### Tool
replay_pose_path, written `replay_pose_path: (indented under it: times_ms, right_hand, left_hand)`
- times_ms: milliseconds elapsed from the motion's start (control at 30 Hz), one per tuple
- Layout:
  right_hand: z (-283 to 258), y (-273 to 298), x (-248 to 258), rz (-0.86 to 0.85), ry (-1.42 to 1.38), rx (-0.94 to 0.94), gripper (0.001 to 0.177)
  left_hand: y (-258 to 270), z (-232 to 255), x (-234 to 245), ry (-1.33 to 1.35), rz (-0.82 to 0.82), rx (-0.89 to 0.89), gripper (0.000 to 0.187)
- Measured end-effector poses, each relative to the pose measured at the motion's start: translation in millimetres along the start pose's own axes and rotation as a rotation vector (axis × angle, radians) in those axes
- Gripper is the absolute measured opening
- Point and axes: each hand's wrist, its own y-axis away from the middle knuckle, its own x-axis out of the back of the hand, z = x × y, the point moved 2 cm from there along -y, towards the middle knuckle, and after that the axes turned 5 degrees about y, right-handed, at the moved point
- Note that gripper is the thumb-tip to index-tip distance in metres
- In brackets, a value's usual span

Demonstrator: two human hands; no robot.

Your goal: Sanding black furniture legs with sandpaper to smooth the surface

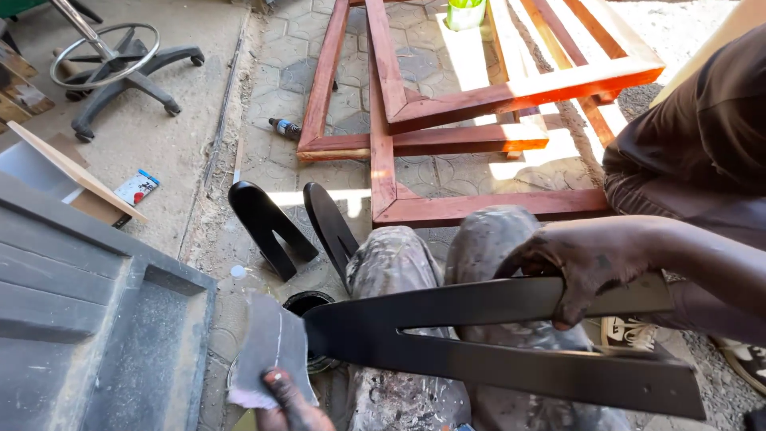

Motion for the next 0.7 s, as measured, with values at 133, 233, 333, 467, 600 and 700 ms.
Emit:
replay_pose_path:
  times_ms: [133, 233, 333, 467, 600, 700]
  right_hand:
    - [17, -9, -1, 0.143, 0.025, -0.118, 0.078]
    - [43, -17, -21, 0.326, -0.052, -0.047, 0.069]
    - [45, -13, -41, 0.638, 0.23, -0.067, 0.093]
    - [39, -5, -116, 1.143, 0.702, 0.166, 0.089]
    - [27, -14, -157, 1.11, 0.851, -0.07, 0.09]
    - [30, -21, -156, 1.128, 0.719, -0.105, 0.086]
  left_hand:
    - [-18, 115, -62, 0.121, -0.489, -0.114, 0.052]
    - [-10, 74, -64, -0.513, -0.605, -0.544, 0.061]
    - [-18, 111, -64, -0.42, -0.74, -0.496, 0.077]
    - [-21, 111, -72, -0.602, -0.699, -0.549, 0.06]
    - [3, 148, -100, -0.051, -0.715, 0.079, 0.049]
    - [39, 175, -118, 0.173, -0.965, -0.02, 0.051]
